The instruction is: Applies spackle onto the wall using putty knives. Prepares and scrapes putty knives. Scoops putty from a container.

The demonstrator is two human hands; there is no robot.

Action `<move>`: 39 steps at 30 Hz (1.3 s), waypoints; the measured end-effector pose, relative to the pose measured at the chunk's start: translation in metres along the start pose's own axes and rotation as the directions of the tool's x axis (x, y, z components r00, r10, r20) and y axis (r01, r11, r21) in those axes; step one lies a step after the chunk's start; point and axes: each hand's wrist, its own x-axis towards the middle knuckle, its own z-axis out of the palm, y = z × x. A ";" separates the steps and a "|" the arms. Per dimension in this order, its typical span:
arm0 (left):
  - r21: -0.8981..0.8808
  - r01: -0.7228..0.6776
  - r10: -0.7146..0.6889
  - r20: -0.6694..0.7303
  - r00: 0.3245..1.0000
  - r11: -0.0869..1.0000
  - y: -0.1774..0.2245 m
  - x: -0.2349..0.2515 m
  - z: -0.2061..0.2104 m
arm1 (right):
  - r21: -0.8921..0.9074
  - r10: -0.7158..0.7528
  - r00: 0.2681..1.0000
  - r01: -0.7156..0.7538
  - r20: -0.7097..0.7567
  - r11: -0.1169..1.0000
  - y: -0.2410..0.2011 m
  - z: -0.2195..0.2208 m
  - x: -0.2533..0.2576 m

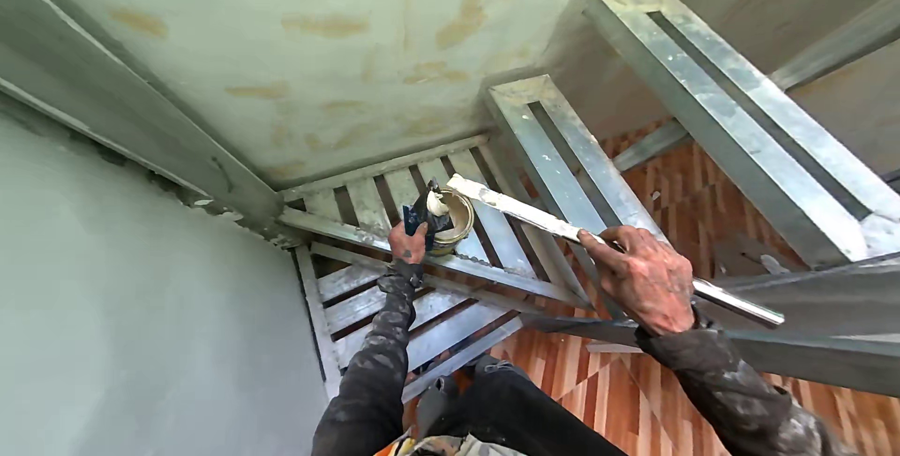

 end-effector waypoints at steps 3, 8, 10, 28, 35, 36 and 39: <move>0.132 -0.231 0.236 -0.027 0.971 0.964 -0.005 0.000 0.001 | 0.015 0.037 0.999 -0.037 0.013 0.999 0.001 -0.001 -0.003; 0.315 -0.546 0.571 0.015 0.821 0.776 -0.012 0.002 0.000 | 0.030 0.097 0.990 -0.101 0.098 0.994 0.002 0.015 -0.002; 0.351 -0.660 0.696 0.031 0.717 0.664 -0.021 0.007 0.001 | 0.026 0.116 0.980 -0.122 0.163 0.992 0.001 0.024 0.002; -0.762 -0.100 -0.338 -0.396 0.854 0.640 0.047 -0.042 -0.014 | 0.157 -0.102 0.617 -0.037 0.781 0.987 -0.095 0.170 0.143; -0.921 -0.063 -0.622 -0.309 0.719 0.385 0.073 -0.112 -0.021 | 0.862 -0.412 0.757 -0.450 0.507 0.232 -0.130 0.135 0.075; -0.919 -0.053 -0.657 -0.318 0.684 0.390 0.073 -0.123 -0.021 | 0.838 -0.443 0.731 -0.537 0.519 0.095 -0.145 0.126 0.060; -0.912 -0.071 -0.722 -0.366 0.587 0.405 0.057 -0.161 -0.012 | 0.791 -0.391 0.746 -0.608 0.540 -0.069 -0.190 0.118 0.022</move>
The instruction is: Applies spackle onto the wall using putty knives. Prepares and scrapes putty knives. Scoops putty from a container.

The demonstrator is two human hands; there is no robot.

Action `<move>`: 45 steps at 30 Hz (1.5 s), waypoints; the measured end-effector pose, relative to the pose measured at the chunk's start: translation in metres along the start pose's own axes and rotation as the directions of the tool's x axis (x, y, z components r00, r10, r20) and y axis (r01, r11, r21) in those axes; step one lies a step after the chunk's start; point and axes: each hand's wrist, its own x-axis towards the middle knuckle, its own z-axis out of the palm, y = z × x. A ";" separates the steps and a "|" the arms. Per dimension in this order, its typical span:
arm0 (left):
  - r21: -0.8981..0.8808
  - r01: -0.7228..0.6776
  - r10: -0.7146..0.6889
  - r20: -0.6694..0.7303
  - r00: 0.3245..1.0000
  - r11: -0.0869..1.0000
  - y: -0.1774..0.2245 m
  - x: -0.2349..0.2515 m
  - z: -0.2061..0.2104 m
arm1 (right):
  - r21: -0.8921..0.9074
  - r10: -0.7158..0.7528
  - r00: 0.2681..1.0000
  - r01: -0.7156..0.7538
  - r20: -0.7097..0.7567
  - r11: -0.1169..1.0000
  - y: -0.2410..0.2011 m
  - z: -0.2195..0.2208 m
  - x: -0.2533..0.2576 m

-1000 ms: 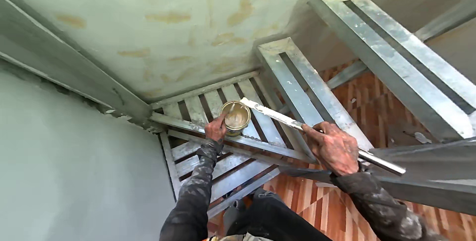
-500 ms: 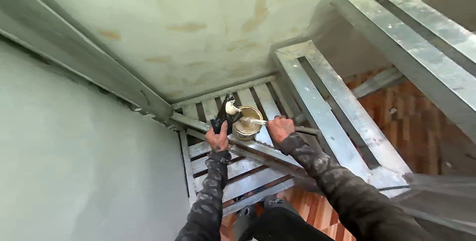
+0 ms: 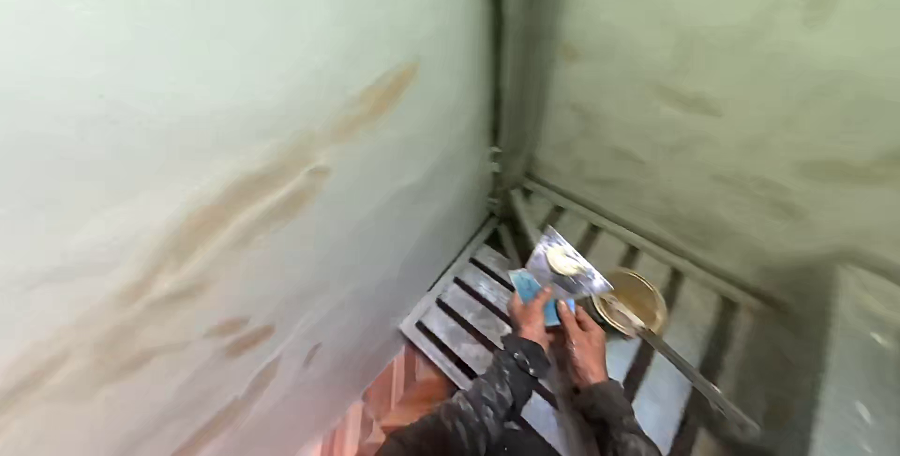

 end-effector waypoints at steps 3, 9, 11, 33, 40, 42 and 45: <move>-0.049 -0.092 0.086 -0.109 0.990 0.995 -0.013 -0.011 -0.041 | 0.053 -0.021 1.000 0.022 -0.005 0.998 0.021 0.033 -0.016; -0.118 -0.122 0.093 -0.228 0.969 0.985 -0.011 -0.046 -0.140 | 0.024 0.055 0.967 -0.063 0.249 0.998 0.051 0.062 -0.069; -0.138 -0.199 0.162 -0.239 0.957 0.970 -0.013 -0.059 -0.173 | -0.006 0.052 0.937 -0.053 0.346 0.999 0.059 0.064 -0.085; -0.558 -0.389 0.104 -0.473 0.875 0.733 -0.076 -0.248 -0.428 | -0.291 0.281 0.588 -0.080 0.759 0.953 0.130 0.038 -0.276; -0.597 -0.453 0.163 -0.475 0.865 0.662 -0.095 -0.270 -0.448 | -0.171 0.295 0.681 -0.245 0.671 0.954 0.129 0.032 -0.305; -0.603 -0.459 0.171 -0.473 0.864 0.652 -0.099 -0.269 -0.448 | -0.169 0.295 0.684 -0.247 0.667 0.954 0.129 0.033 -0.311; -0.619 -0.451 0.169 -0.460 0.872 0.642 -0.103 -0.267 -0.447 | -0.116 0.325 0.678 -0.335 0.659 0.935 0.129 0.037 -0.321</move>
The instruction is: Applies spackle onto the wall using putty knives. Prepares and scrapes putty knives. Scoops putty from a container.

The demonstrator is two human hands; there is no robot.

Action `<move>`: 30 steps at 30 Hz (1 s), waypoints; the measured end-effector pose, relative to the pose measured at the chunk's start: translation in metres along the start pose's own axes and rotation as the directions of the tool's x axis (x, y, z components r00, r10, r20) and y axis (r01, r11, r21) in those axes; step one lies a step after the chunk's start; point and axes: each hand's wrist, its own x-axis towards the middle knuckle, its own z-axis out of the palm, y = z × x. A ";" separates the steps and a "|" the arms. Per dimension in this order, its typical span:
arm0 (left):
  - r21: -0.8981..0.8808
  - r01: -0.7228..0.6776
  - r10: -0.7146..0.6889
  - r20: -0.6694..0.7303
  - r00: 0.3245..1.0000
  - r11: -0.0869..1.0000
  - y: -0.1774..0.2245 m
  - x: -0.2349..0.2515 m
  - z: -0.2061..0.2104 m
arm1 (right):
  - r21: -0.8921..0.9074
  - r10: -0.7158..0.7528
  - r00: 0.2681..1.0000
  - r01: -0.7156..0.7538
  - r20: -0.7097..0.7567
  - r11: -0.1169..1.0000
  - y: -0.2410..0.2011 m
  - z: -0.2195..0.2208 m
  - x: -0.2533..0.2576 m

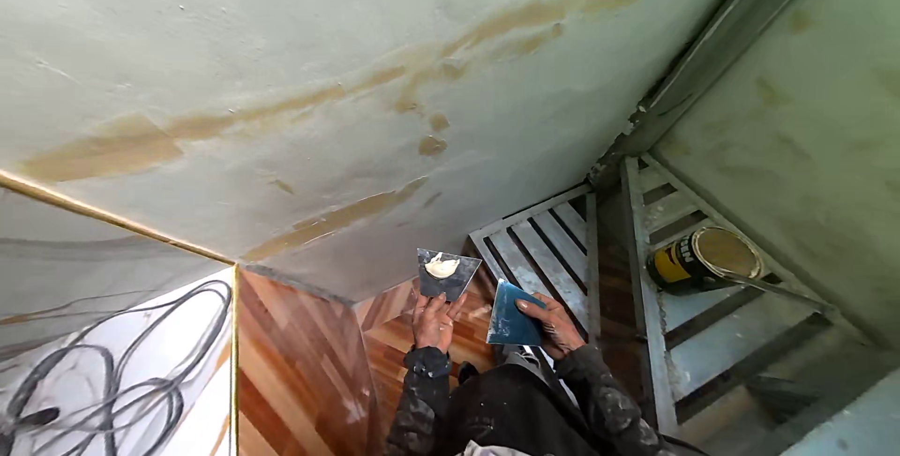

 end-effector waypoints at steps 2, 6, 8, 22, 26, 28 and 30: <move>0.012 0.007 -0.006 -0.008 1.000 1.000 -0.003 0.001 0.002 | 0.078 0.024 1.000 -0.023 -0.013 0.997 0.003 0.006 0.000; 0.062 0.035 -0.034 -0.023 0.999 0.997 -0.005 0.005 0.011 | 0.224 0.079 0.996 -0.066 -0.050 0.972 0.008 0.011 0.002; 0.072 0.052 -0.050 -0.025 0.998 0.996 -0.007 0.009 0.016 | 0.311 0.103 0.994 -0.084 -0.044 0.947 0.008 0.007 0.006; 0.215 0.176 -0.182 0.006 0.983 0.961 -0.037 0.050 0.078 | 0.280 0.087 0.979 -0.033 -0.184 0.959 -0.042 -0.023 0.066; 0.311 0.119 -0.143 0.053 0.988 0.943 -0.048 0.055 0.105 | 0.153 0.029 0.969 0.009 -0.245 0.988 -0.062 -0.025 0.081; 0.389 0.026 -0.062 0.081 0.995 0.921 -0.053 0.057 0.115 | 0.122 0.012 0.976 0.015 -0.218 0.992 -0.072 -0.025 0.087; 0.515 -0.119 0.043 0.157 0.987 0.849 -0.055 0.058 0.121 | 0.153 0.049 0.981 -0.020 -0.186 0.988 -0.086 -0.021 0.091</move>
